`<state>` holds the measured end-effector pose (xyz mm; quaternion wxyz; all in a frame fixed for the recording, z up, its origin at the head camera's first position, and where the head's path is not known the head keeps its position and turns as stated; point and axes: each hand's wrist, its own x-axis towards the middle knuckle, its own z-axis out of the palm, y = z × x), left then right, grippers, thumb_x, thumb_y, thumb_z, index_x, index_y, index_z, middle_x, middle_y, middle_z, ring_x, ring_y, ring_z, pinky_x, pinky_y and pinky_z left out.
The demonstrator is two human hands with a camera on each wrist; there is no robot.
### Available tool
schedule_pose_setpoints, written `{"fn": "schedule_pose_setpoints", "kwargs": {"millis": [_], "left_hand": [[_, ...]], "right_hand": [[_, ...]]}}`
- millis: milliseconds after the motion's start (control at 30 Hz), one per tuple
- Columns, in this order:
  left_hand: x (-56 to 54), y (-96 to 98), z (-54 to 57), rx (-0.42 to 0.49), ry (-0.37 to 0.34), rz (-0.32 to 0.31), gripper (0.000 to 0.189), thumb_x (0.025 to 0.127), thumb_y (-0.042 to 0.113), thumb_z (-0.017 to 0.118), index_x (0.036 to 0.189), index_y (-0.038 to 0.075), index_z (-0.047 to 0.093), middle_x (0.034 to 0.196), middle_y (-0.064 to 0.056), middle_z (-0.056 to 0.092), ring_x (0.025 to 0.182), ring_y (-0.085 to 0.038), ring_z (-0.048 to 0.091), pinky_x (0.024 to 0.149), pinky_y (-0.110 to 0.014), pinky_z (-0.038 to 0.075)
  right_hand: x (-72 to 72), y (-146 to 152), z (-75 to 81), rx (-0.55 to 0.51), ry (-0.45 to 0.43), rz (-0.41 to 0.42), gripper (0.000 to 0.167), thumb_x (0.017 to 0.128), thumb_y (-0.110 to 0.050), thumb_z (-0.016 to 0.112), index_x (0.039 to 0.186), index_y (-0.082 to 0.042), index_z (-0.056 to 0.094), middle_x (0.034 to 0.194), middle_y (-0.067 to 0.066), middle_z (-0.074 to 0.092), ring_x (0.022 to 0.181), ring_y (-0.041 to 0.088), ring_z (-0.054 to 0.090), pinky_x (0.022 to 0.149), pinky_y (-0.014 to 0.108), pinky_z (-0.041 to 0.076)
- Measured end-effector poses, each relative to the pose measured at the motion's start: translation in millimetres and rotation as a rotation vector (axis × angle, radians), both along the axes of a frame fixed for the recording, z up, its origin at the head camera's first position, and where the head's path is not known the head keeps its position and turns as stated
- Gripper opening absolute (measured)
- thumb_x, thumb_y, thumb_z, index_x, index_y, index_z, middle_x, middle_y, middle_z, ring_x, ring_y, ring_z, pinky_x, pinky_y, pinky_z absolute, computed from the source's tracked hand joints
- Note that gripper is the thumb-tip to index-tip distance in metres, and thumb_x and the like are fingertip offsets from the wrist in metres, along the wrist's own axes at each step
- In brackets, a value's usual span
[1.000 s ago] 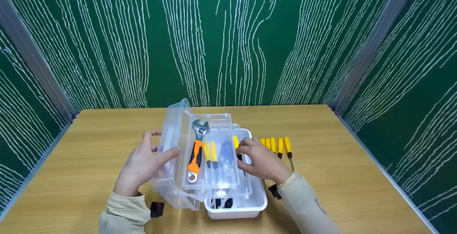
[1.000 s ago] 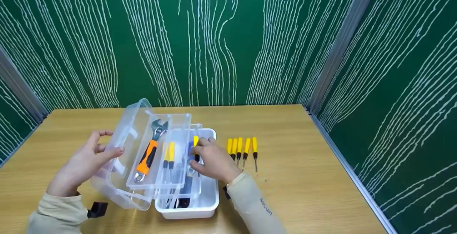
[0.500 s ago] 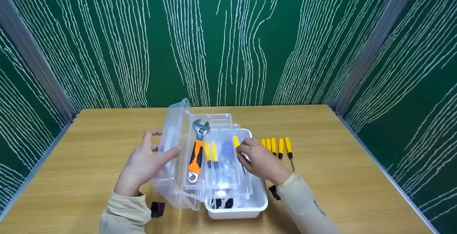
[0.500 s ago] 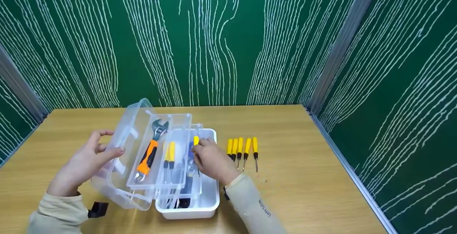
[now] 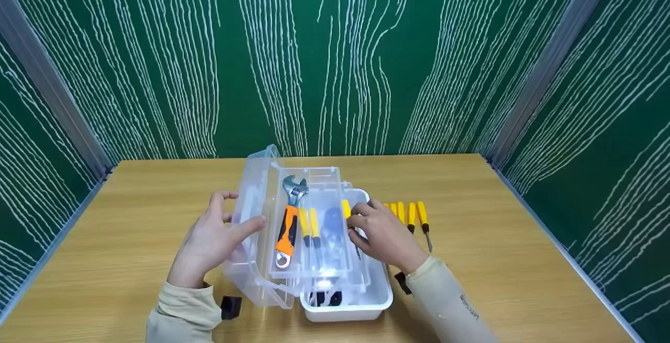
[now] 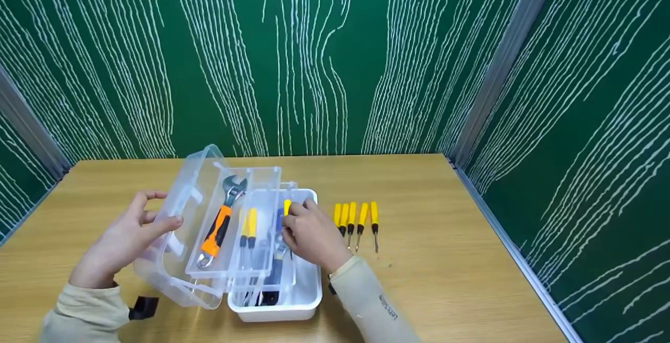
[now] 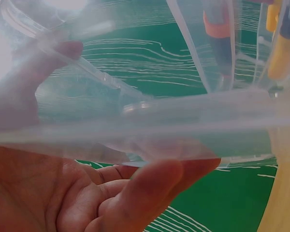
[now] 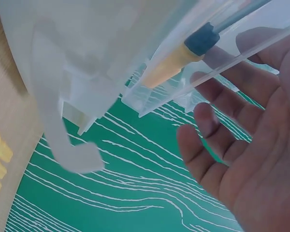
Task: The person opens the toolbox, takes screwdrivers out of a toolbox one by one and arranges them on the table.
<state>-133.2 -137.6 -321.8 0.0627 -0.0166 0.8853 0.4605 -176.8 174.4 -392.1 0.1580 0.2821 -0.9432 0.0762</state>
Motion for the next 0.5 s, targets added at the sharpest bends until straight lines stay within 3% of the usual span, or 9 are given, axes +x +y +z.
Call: {"fn": "schedule_pose_setpoints", "kwargs": {"millis": [333, 500], "left_hand": [[-0.4, 0.1, 0.3, -0.002, -0.008, 0.001, 0.083, 0.080, 0.059, 0.067, 0.141, 0.022, 0.026, 0.136, -0.018, 0.055, 0.105, -0.031, 0.064, 0.085, -0.054, 0.054], [-0.1, -0.1, 0.4, -0.001, -0.011, -0.001, 0.083, 0.080, 0.060, 0.068, 0.141, 0.022, 0.026, 0.137, -0.019, 0.054, 0.106, -0.032, 0.063, 0.085, -0.055, 0.054]], "right_hand": [[-1.6, 0.9, 0.0, -0.020, -0.115, 0.011, 0.025, 0.093, -0.033, 0.060, 0.111, -0.020, 0.072, 0.111, -0.002, 0.068, 0.099, 0.018, 0.053, 0.089, 0.032, 0.051], [-3.3, 2.2, -3.8, -0.051, -0.181, 0.027, 0.037, 0.084, -0.037, 0.066, 0.116, -0.019, 0.069, 0.113, -0.003, 0.067, 0.100, 0.017, 0.052, 0.089, 0.034, 0.051]]}}
